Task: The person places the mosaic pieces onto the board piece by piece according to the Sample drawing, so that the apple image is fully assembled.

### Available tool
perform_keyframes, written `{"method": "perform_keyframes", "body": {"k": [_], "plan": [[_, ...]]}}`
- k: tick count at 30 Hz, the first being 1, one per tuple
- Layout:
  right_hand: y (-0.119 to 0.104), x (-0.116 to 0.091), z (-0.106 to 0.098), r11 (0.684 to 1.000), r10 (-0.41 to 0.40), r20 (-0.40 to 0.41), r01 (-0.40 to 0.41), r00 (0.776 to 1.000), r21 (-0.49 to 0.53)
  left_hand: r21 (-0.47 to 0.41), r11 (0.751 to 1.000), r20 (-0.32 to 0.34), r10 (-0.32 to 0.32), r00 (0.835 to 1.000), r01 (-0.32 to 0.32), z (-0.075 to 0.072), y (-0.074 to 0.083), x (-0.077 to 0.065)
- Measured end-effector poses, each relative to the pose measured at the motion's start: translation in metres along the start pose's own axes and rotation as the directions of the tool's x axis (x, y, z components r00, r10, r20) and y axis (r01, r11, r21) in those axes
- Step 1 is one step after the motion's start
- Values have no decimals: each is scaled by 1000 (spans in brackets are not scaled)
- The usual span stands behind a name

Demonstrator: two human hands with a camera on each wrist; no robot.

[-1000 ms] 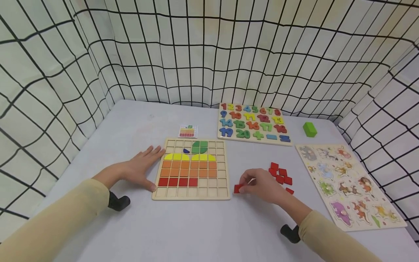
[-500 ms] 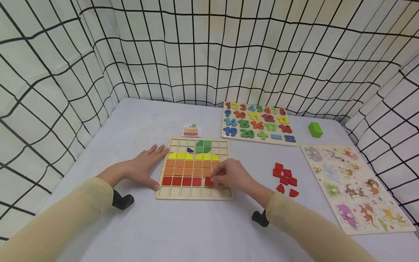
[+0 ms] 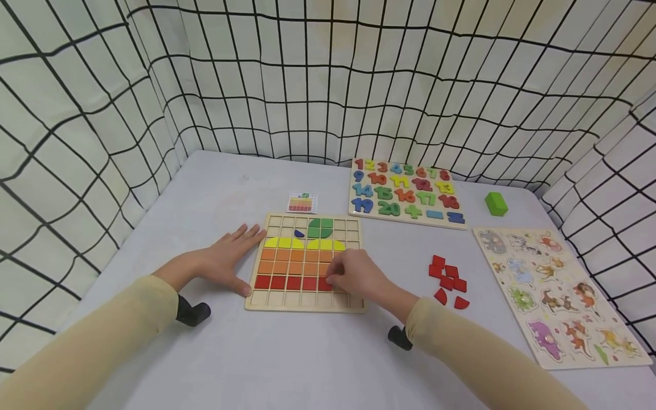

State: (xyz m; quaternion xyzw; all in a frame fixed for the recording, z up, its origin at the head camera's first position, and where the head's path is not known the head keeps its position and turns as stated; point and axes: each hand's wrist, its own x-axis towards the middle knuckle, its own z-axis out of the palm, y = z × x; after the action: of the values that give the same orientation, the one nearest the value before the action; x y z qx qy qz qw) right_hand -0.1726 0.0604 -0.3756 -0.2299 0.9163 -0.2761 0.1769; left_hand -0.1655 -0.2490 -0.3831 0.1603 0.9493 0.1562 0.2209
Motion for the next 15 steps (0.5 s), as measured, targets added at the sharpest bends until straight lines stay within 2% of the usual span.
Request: {"method": "perform_keyframes", "body": {"k": [9, 15], "plan": [[0, 0, 3, 998, -13, -26, 11, 1000, -58, 0, 1000, -1, 0, 1000, 0, -1, 1, 0], [17, -11, -16, 999, 28, -71, -30, 997, -21, -2, 1000, 4, -1, 1000, 1, 0, 0, 1]]}}
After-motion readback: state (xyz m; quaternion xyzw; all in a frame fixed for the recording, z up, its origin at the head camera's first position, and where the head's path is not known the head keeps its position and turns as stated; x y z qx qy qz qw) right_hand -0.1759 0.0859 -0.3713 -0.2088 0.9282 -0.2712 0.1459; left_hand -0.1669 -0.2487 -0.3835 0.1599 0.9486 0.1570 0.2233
